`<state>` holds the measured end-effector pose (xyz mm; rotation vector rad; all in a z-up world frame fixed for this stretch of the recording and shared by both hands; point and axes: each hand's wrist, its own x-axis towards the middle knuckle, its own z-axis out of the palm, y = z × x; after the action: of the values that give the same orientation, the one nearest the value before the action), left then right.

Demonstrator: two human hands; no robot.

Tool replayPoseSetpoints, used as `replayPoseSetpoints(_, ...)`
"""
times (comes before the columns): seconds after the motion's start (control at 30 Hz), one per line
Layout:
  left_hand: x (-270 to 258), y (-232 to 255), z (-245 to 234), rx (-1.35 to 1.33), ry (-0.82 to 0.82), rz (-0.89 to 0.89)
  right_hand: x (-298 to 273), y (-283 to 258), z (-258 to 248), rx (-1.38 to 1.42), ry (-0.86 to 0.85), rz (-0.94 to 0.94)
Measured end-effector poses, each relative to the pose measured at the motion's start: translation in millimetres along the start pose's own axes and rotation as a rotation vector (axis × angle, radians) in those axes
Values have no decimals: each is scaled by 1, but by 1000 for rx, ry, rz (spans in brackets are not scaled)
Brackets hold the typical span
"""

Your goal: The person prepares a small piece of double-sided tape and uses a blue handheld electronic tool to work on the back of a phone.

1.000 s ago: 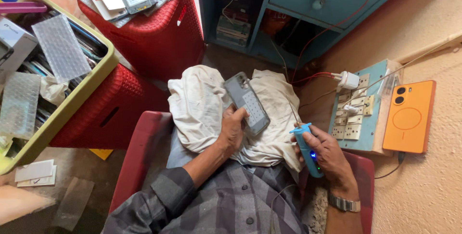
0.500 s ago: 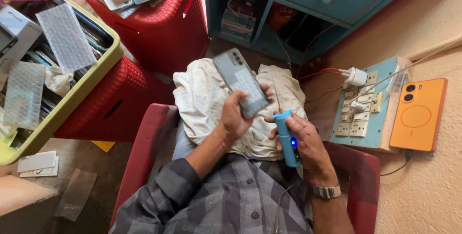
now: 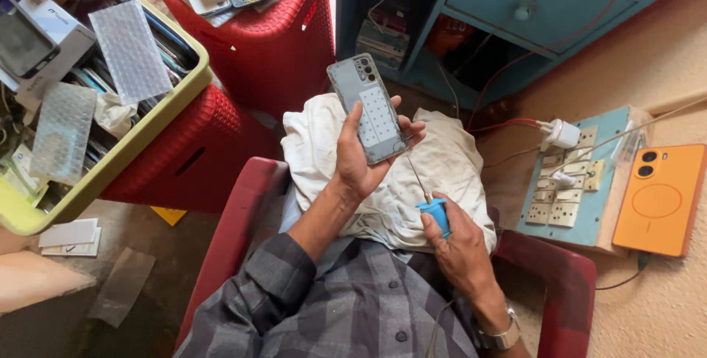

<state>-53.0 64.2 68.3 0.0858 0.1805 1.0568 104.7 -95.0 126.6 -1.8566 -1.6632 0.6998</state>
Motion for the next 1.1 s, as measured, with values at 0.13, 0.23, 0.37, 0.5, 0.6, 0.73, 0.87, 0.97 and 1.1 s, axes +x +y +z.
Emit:
replayPoseSetpoints(0.13, -3, 4, 10, 11, 3, 17, 1, -2, 3, -105, 37, -28)
replayPoseSetpoints(0.23, -4, 5, 14, 21, -1, 21, 2, -1, 4, -138, 52, -63)
replayPoseSetpoints(0.37, -6, 4, 17, 66, 23, 33, 3, -2, 5, -191, 34, -46)
replayPoseSetpoints(0.5, -8, 4, 19, 115, 58, 52, 1, -6, 5, -224, 40, -32)
replayPoseSetpoints(0.6, -9, 4, 18, 112, 44, 57, 0, -8, 5, -228, 48, -50)
replayPoseSetpoints(0.73, -11, 4, 19, 120, 57, 81, 0, -9, 7, -233, 50, -72)
replayPoseSetpoints(0.87, -13, 3, 19, 129, 82, 91, 0, -9, 9, -233, 41, -69)
replayPoseSetpoints(0.97, -13, 3, 19, 129, 79, 98, -1, -9, 10, -234, 69, -73)
replayPoseSetpoints(1.1, -14, 4, 20, 138, 92, 103, -2, -9, 11, -253, 78, -112)
